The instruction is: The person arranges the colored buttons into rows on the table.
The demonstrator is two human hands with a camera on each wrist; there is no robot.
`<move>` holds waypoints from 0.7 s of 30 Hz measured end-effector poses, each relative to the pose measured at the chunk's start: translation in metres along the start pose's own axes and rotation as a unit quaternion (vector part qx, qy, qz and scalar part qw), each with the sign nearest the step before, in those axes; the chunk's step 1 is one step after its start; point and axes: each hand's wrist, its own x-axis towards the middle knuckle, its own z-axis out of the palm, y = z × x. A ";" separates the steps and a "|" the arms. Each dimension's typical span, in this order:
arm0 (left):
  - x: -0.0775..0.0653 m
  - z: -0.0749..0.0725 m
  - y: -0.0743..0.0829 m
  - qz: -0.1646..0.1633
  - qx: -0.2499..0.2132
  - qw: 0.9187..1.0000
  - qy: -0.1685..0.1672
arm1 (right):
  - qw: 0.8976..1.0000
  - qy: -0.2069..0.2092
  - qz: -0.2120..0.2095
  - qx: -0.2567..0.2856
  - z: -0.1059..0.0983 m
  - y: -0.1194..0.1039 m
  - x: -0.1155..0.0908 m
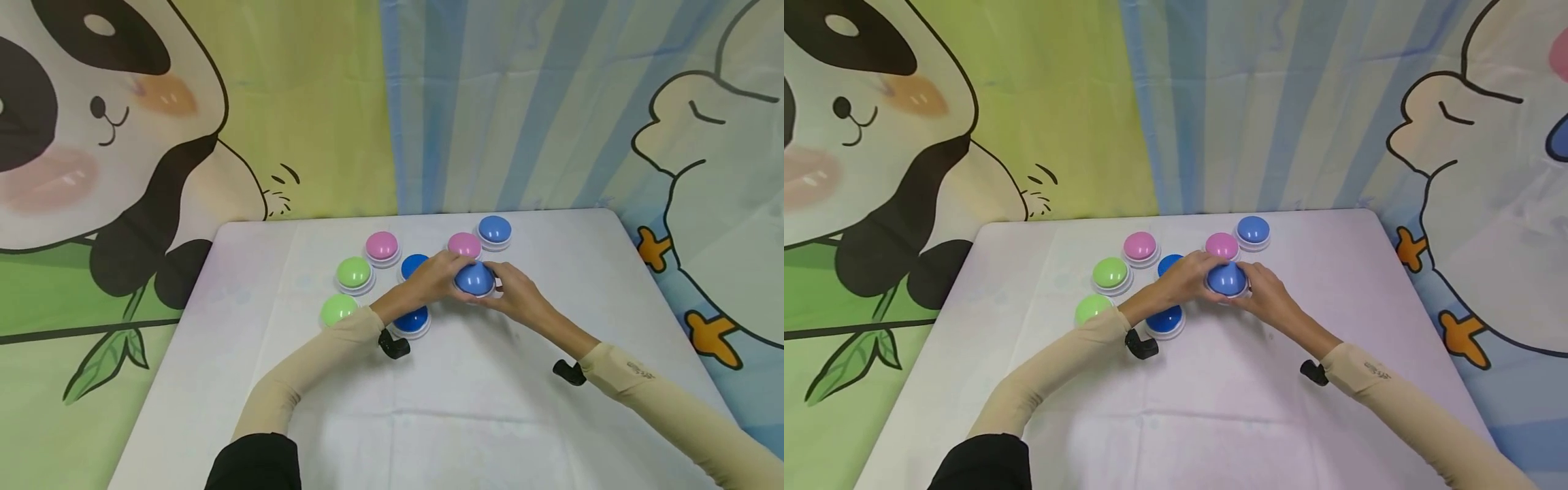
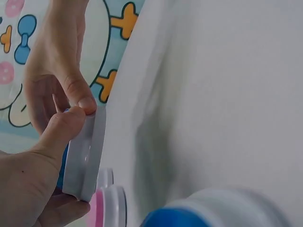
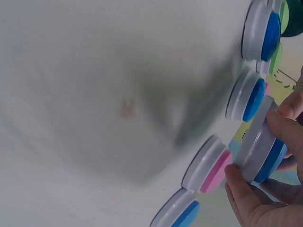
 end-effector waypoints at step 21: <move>-0.025 0.024 0.032 -0.015 0.012 1.000 -0.007 | 1.000 -0.020 -0.008 0.005 0.011 -0.001 -0.039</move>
